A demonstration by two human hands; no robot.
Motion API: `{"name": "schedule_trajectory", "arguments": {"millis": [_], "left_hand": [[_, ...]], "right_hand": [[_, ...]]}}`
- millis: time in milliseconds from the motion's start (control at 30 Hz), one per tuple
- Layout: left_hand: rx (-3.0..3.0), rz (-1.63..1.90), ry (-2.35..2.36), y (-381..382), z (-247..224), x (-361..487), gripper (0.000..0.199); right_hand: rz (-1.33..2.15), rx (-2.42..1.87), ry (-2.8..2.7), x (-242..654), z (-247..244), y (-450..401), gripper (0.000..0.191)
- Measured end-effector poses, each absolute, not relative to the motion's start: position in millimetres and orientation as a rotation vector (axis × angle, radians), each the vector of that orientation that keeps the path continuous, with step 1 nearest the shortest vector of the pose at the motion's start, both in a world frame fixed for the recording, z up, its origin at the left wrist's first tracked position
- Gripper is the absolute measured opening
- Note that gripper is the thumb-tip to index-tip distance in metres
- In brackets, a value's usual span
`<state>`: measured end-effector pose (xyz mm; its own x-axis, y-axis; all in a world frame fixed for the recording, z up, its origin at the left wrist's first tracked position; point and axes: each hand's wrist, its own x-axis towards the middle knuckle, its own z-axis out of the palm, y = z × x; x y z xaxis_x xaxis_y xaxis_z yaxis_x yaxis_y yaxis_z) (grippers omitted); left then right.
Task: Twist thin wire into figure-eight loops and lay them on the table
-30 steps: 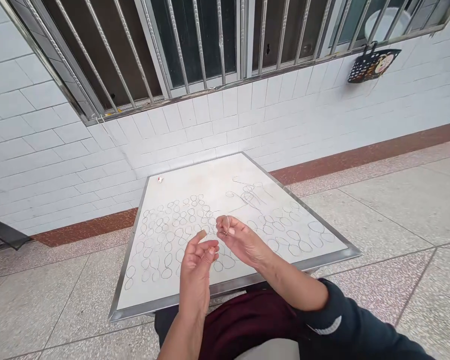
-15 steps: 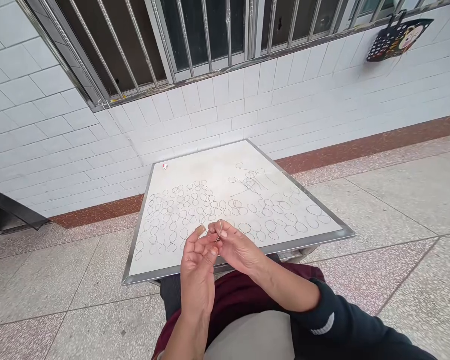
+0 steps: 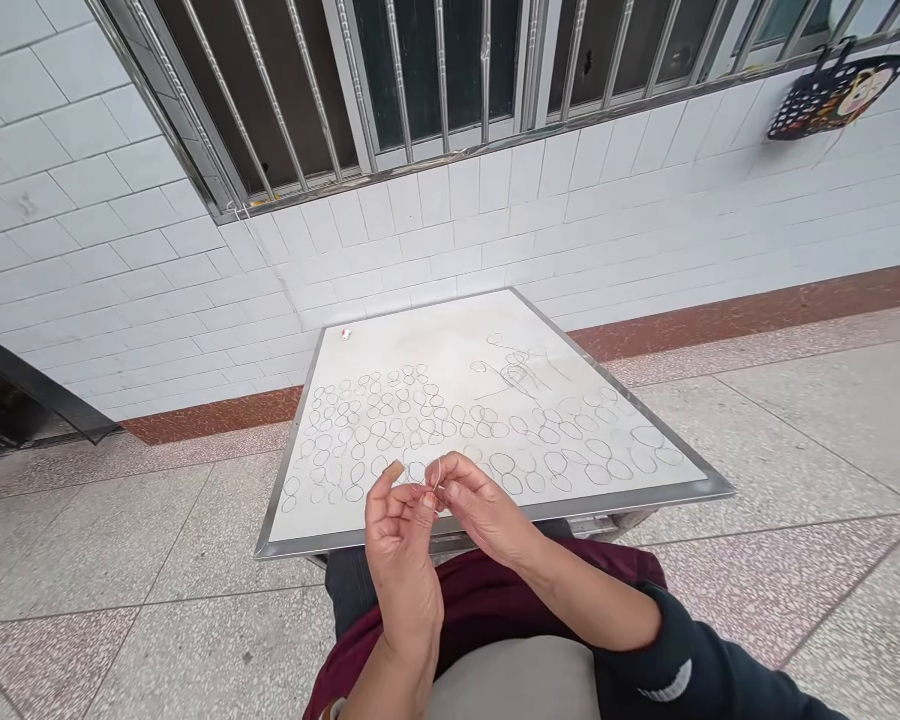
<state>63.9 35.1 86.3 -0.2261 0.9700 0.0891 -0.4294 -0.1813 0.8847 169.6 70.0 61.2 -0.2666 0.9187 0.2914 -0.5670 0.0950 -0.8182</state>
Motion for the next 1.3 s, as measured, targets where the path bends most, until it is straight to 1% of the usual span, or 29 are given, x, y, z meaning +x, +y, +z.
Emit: {"name": "schedule_trajectory", "arguments": {"millis": [133, 300, 367, 467, 633, 700, 767, 833, 900, 1100, 1300], "left_hand": [[0.913, 1.703, 1.011, 36, 87, 59, 0.044], [1.017, 1.655, 1.118, 33, 87, 56, 0.045], [1.055, 1.625, 1.165, 32, 87, 55, 0.044], [1.039, 1.580, 1.127, 32, 87, 53, 0.042], [0.930, 1.520, 1.046, 35, 84, 50, 0.046], [0.926, 1.477, 1.040, 36, 83, 48, 0.046], [0.945, 1.422, 1.038, 36, 82, 44, 0.046], [0.975, 1.340, 1.020, 37, 85, 38, 0.045], [1.000, 1.222, 0.967, 38, 90, 29, 0.044], [1.084, 0.988, 0.864, 40, 111, 2, 0.051], [1.342, 0.828, 1.045, 48, 114, -3, 0.039]], "right_hand": [[1.549, -0.580, -1.318, 179, 60, 70, 0.022], [1.396, -0.703, -1.463, 180, 69, 64, 0.019], [1.390, -0.725, -1.481, 179, 71, 63, 0.019], [1.423, -0.749, -1.472, 181, 72, 62, 0.018], [1.372, -0.828, -1.561, 188, 72, 63, 0.011], [1.284, -0.876, -1.659, 192, 73, 65, 0.007], [1.094, -0.910, -1.815, 197, 74, 66, 0.007], [0.885, -0.899, -1.972, 203, 76, 68, 0.011], [0.756, -0.837, -2.090, 210, 81, 70, 0.016], [0.627, -0.671, -2.307, 223, 101, 77, 0.025], [0.360, -0.515, -2.530, 218, 114, 79, 0.024]]}}
